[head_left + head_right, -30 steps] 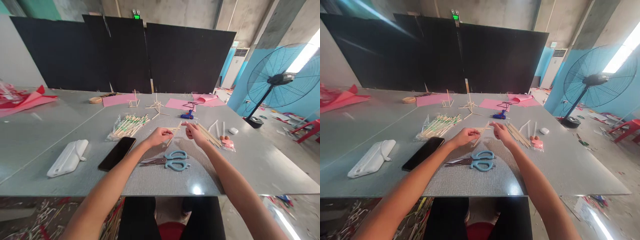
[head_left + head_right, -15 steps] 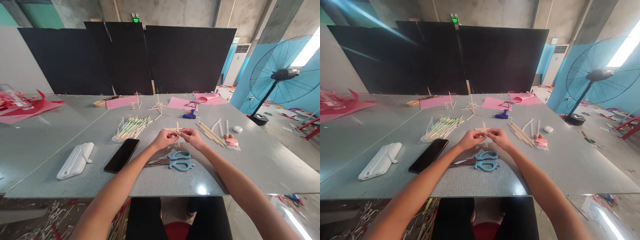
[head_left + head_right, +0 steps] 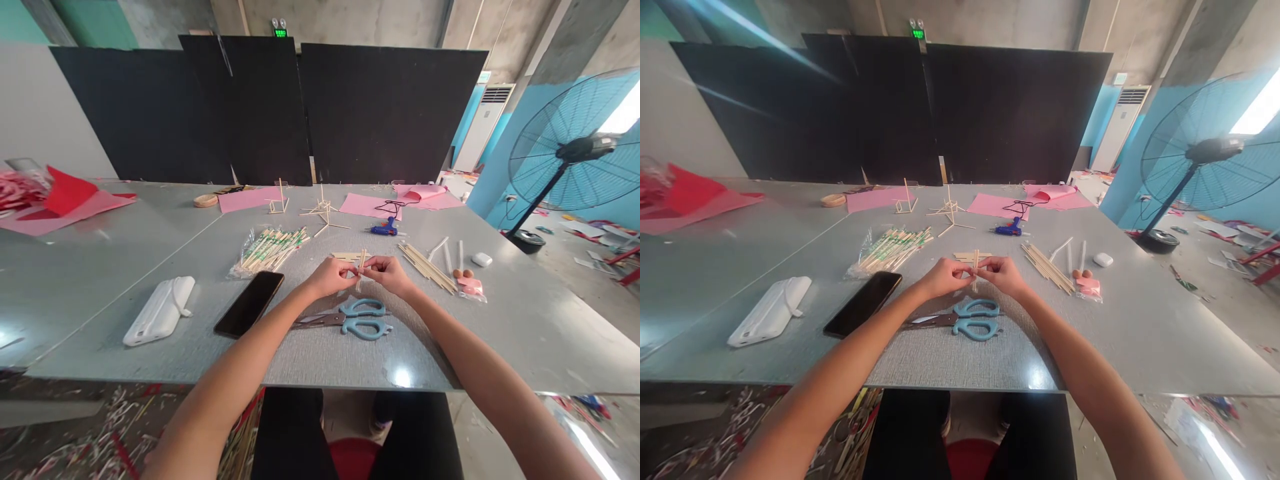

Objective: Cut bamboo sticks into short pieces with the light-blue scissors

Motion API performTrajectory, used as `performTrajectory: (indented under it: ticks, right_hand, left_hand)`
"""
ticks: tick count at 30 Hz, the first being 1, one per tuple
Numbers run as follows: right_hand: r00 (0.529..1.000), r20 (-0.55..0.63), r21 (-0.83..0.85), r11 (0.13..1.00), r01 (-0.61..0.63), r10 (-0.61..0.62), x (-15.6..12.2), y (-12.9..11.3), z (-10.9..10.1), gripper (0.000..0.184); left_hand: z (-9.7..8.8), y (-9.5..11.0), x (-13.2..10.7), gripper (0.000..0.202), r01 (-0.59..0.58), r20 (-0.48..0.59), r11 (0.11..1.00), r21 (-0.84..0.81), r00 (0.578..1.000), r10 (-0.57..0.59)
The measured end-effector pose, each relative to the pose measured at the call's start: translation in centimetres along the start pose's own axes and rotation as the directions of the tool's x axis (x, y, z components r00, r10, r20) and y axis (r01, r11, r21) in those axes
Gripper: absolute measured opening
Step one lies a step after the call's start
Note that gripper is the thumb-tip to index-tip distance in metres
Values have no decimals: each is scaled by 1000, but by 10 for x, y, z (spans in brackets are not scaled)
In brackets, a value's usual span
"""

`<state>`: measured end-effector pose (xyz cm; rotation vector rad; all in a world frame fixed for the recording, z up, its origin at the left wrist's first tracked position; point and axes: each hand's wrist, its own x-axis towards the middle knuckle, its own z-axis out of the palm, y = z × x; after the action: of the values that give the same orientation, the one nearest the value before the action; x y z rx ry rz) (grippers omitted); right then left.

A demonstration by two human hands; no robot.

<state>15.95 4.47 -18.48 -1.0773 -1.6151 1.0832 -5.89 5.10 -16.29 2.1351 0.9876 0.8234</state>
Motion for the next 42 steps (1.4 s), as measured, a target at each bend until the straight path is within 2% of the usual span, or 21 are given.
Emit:
performTrajectory:
  ticks: [6, 10, 16, 18, 19, 21, 23, 25, 27, 28, 31, 32, 33, 36, 38, 40, 42]
  right_hand:
    - [1000, 12, -11, 1000, 8, -8, -2, -2, 0, 64]
    - [1000, -10, 34, 999, 7, -6, -2, -10, -1, 64]
    - [977, -211, 172, 983, 57, -19, -1, -23, -7, 56]
    - [959, -275, 83, 992, 98, -72, -3, -23, -8, 54]
    - [950, -288, -14, 993, 121, -120, -5, -23, -8, 51]
    - [940, -252, -273, 949, 158, -229, -9, -21, -8, 43]
    - [944, -166, -512, 844, 163, -283, -14, -18, -8, 38]
    - [955, -73, -657, 734, 170, -286, -16, -15, -8, 37]
    - [942, 19, -717, 652, 247, -336, -16, -12, -8, 37]
    - [917, 65, -720, 618, 315, -393, -16, -10, -8, 37]
    - [804, 144, -667, 544, 510, -577, -15, -6, -7, 40]
    - [783, 131, -638, 553, 536, -608, -14, -6, -5, 40]
    - [783, 93, -601, 593, 536, -615, -14, -7, -4, 40]
    - [867, -77, -393, 814, 427, -492, -13, -12, 1, 44]
    - [925, -118, -242, 914, 326, -361, -11, -17, 2, 43]
    - [956, -94, -178, 949, 259, -279, -8, -18, 1, 41]
    - [966, -60, -184, 954, 235, -250, -6, -17, 0, 41]
  left_hand:
    - [4, -4, 1, 36, 19, 19, 996, -83, 1000, -17]
    - [5, -4, 2, 35, 55, 25, 986, -160, 998, -51]
    - [-4, -2, 6, 41, 134, -20, 947, -290, 989, -146]
    - [-6, -1, 5, 46, 183, -20, 921, -343, 979, -202]
    - [-7, 0, 5, 50, 210, -10, 906, -367, 973, -229]
    - [-8, 1, 4, 57, 256, 29, 876, -409, 963, -268]
    - [-9, 3, 3, 60, 286, 78, 851, -440, 957, -281]
    - [-9, 5, 3, 60, 302, 119, 837, -457, 953, -279]
    - [-8, 7, 2, 58, 307, 145, 832, -462, 952, -271]
    - [-8, 7, 2, 58, 305, 154, 833, -461, 952, -264]
    - [-6, 7, 2, 57, 258, 144, 864, -433, 966, -216]
    - [-6, 6, 2, 56, 230, 126, 879, -418, 973, -195]
    - [-5, 6, 3, 55, 198, 103, 895, -400, 980, -171]
    - [-2, 3, 5, 50, 96, 37, 937, -337, 995, -88]
    - [0, 0, 6, 48, 40, 26, 959, -280, 999, -34]
    - [3, -2, 6, 45, 4, 35, 976, -218, 999, 3]
    - [5, -6, 4, 41, -21, 43, 986, -164, 999, 28]
